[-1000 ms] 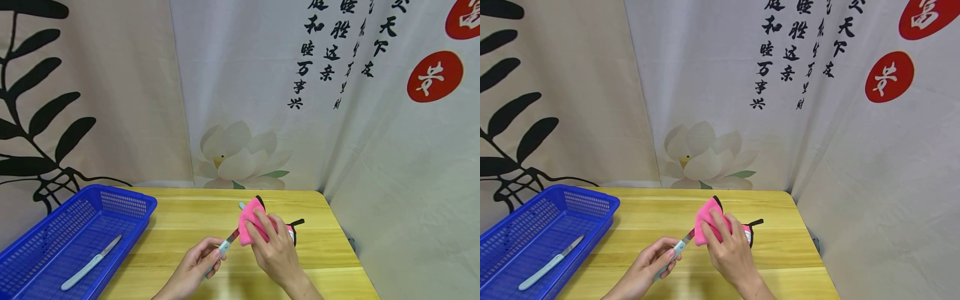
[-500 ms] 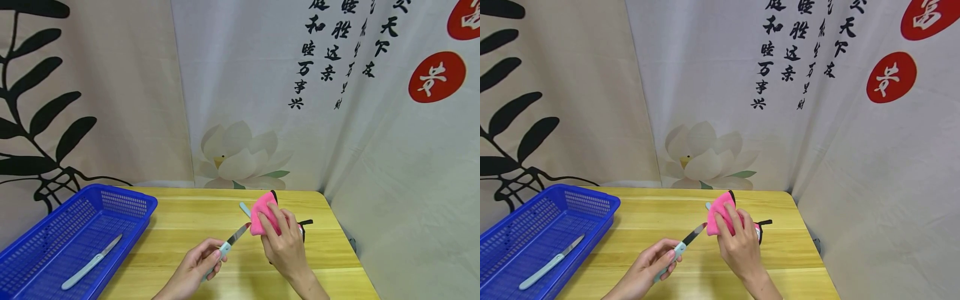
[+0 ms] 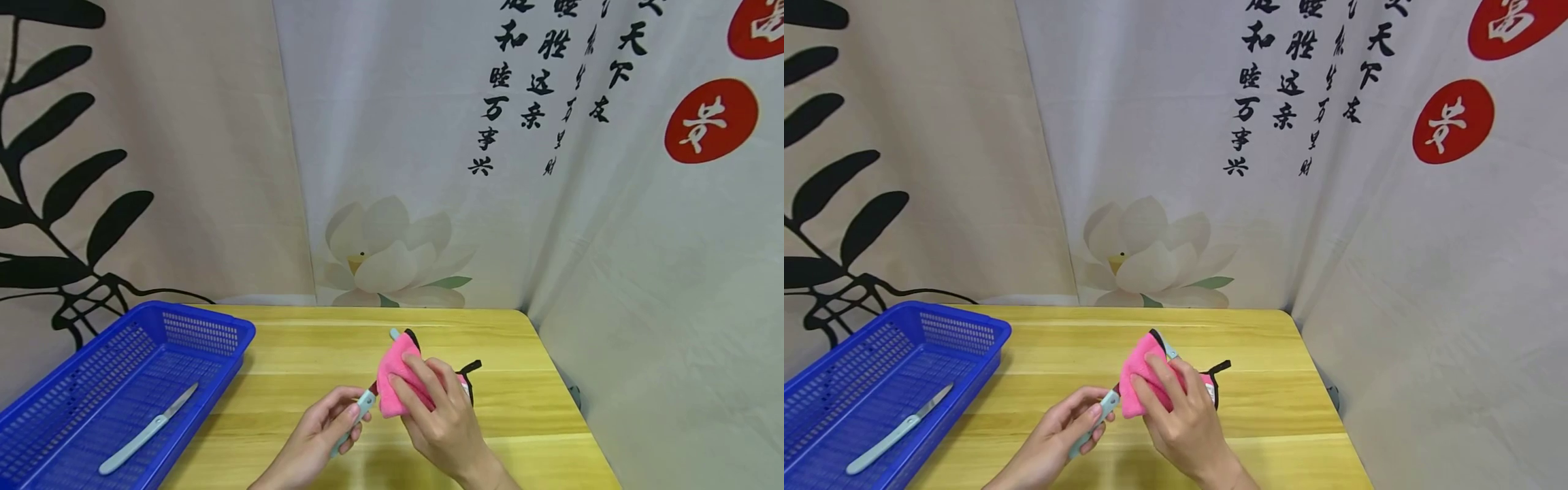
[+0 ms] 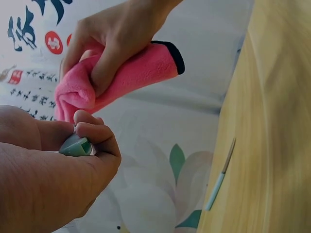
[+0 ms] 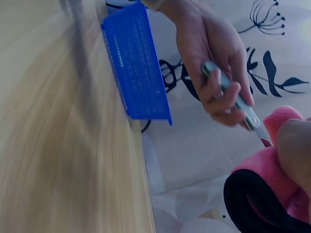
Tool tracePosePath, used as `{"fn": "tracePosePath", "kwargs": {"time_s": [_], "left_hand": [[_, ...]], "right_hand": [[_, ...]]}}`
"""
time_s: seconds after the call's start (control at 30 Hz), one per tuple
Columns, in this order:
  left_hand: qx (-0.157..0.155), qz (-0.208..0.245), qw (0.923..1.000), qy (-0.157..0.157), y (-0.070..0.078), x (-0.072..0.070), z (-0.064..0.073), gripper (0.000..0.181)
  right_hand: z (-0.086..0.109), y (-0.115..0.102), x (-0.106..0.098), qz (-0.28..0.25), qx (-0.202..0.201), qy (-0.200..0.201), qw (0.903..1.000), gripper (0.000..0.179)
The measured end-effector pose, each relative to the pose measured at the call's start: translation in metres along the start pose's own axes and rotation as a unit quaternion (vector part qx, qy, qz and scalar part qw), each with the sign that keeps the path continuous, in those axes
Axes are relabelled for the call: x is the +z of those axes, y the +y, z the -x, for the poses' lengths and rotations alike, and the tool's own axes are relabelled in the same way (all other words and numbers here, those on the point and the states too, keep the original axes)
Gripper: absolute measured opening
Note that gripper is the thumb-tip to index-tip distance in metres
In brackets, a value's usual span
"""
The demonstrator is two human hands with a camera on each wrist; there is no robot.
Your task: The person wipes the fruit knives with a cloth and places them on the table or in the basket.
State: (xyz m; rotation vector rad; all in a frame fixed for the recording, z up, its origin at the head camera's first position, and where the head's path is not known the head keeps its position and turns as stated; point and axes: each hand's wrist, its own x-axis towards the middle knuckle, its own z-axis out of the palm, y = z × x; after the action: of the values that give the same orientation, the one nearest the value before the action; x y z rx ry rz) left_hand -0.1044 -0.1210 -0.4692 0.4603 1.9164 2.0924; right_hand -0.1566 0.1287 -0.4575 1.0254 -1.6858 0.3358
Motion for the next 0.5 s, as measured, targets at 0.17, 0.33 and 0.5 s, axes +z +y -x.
{"fn": "tracePosePath", "kwargs": {"time_s": [0.17, 0.33, 0.5], "left_hand": [[0.007, -0.002, 1.0000, -0.006, -0.0003, 0.0000, -0.0006, 0.041], [-0.005, 0.005, 0.9999, -0.007, 0.0007, 0.0009, -0.0005, 0.043], [-0.008, 0.005, 0.9999, -0.005, 0.0005, 0.0016, -0.0006, 0.042]], "right_hand": [[-0.0026, -0.0069, 0.0011, 0.000, -0.030, -0.009, 0.9995, 0.026], [-0.0008, -0.0093, 0.0009, 0.002, -0.035, -0.026, 0.9990, 0.028], [0.0018, -0.0104, 0.0000, 0.015, -0.023, -0.051, 0.9983, 0.031]]}}
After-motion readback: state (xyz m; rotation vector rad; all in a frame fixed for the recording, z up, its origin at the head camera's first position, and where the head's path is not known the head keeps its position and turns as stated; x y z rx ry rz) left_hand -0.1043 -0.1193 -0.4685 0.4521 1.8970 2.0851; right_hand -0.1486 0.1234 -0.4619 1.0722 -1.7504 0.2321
